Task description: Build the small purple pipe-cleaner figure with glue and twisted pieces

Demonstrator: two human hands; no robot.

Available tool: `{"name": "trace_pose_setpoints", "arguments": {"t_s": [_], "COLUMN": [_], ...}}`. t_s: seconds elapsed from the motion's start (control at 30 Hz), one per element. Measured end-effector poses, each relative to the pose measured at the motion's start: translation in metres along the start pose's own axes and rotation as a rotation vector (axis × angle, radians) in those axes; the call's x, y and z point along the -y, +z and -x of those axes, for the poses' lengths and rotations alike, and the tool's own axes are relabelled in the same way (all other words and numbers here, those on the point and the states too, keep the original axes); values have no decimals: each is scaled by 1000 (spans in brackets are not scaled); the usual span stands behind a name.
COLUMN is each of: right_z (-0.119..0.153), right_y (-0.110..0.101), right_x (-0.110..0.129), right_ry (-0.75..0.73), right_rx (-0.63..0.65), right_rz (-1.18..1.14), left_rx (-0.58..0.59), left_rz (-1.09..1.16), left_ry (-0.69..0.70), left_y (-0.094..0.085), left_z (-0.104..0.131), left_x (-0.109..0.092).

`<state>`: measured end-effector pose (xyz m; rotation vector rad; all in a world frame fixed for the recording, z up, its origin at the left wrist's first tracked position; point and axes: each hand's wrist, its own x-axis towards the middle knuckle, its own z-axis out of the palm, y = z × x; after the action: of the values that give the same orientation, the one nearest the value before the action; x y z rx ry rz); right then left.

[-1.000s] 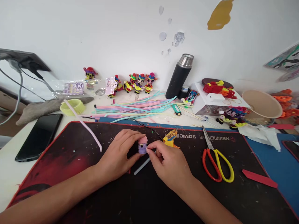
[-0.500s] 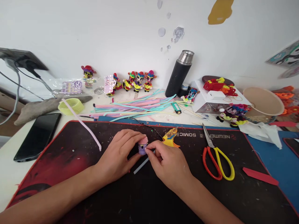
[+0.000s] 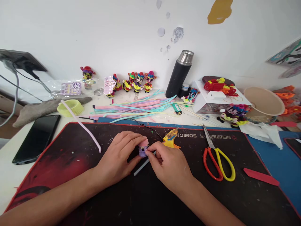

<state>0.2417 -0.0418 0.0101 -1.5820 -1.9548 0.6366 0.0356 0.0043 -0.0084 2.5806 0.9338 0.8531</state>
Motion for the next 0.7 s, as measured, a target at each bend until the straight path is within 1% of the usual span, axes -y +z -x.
{"name": "trace_pose_setpoints", "arguments": {"t_s": [0.37, 0.57, 0.7], "right_z": [1, 2, 2], "right_y": [-1, -4, -4], "right_x": [0, 4, 3], "right_ry": [-1, 49, 69], "right_rx": [-11, 20, 19], "right_rz": [0, -38, -82], "left_rx": [-9, -16, -28], "left_rz": [29, 58, 72], "left_ry": [-14, -5, -1], "left_y": [-1, -2, -3], "left_z": [0, -2, -2], "left_x": [-1, -2, -2]}}
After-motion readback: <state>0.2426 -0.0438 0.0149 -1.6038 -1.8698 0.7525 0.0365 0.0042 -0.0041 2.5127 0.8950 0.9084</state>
